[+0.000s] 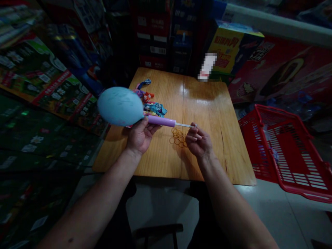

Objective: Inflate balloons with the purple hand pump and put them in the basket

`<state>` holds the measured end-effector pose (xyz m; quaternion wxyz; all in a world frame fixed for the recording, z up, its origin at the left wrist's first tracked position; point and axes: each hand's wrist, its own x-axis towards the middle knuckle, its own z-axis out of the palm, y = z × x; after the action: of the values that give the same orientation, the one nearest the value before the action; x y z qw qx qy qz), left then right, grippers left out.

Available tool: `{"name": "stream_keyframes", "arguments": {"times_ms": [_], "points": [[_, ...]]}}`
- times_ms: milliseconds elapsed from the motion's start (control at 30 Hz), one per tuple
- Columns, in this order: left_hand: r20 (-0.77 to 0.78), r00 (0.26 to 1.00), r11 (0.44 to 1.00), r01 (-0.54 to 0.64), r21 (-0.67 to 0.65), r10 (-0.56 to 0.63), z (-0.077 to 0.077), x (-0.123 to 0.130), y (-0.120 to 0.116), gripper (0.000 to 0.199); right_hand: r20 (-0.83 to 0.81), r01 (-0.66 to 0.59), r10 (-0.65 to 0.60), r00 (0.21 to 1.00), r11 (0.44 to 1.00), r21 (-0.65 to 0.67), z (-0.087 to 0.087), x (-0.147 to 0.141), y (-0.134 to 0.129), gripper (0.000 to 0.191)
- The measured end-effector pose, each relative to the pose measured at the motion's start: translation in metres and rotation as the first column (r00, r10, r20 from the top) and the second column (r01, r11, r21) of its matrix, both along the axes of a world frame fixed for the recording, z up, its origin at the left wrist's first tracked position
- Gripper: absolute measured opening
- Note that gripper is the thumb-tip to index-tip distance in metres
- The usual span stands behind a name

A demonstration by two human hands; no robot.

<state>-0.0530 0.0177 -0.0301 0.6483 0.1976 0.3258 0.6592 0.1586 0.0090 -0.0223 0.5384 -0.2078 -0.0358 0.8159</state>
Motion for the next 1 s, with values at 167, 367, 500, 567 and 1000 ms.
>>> {"name": "stream_keyframes", "arguments": {"times_ms": [167,367,500,567,1000], "points": [[0.006,0.997,0.997,0.079,-0.022,-0.079,-0.001,0.001,0.0,0.022,-0.011,-0.084,0.084,0.996,0.996,-0.041,-0.002,-0.004,0.0,0.012],[0.006,1.0,1.0,0.014,-0.007,-0.014,-0.001,-0.001,0.005,0.021,-0.001,0.032,-0.032,1.0,0.999,-0.038,0.001,-0.002,0.001,0.01],[0.011,0.995,0.995,0.097,-0.029,-0.096,-0.002,0.002,0.005,0.021,0.001,-0.069,0.069,0.998,0.997,-0.045,0.0,-0.006,0.001,0.011],[-0.01,0.999,0.999,0.051,-0.015,-0.051,-0.002,-0.001,0.007,0.02,-0.017,-0.058,0.057,0.998,0.997,-0.046,0.001,-0.003,0.002,0.013],[-0.02,0.999,0.999,-0.034,0.007,0.034,0.0,-0.01,0.008,0.022,-0.018,0.006,-0.006,1.0,1.0,0.009,0.002,0.005,0.002,0.014]]}}
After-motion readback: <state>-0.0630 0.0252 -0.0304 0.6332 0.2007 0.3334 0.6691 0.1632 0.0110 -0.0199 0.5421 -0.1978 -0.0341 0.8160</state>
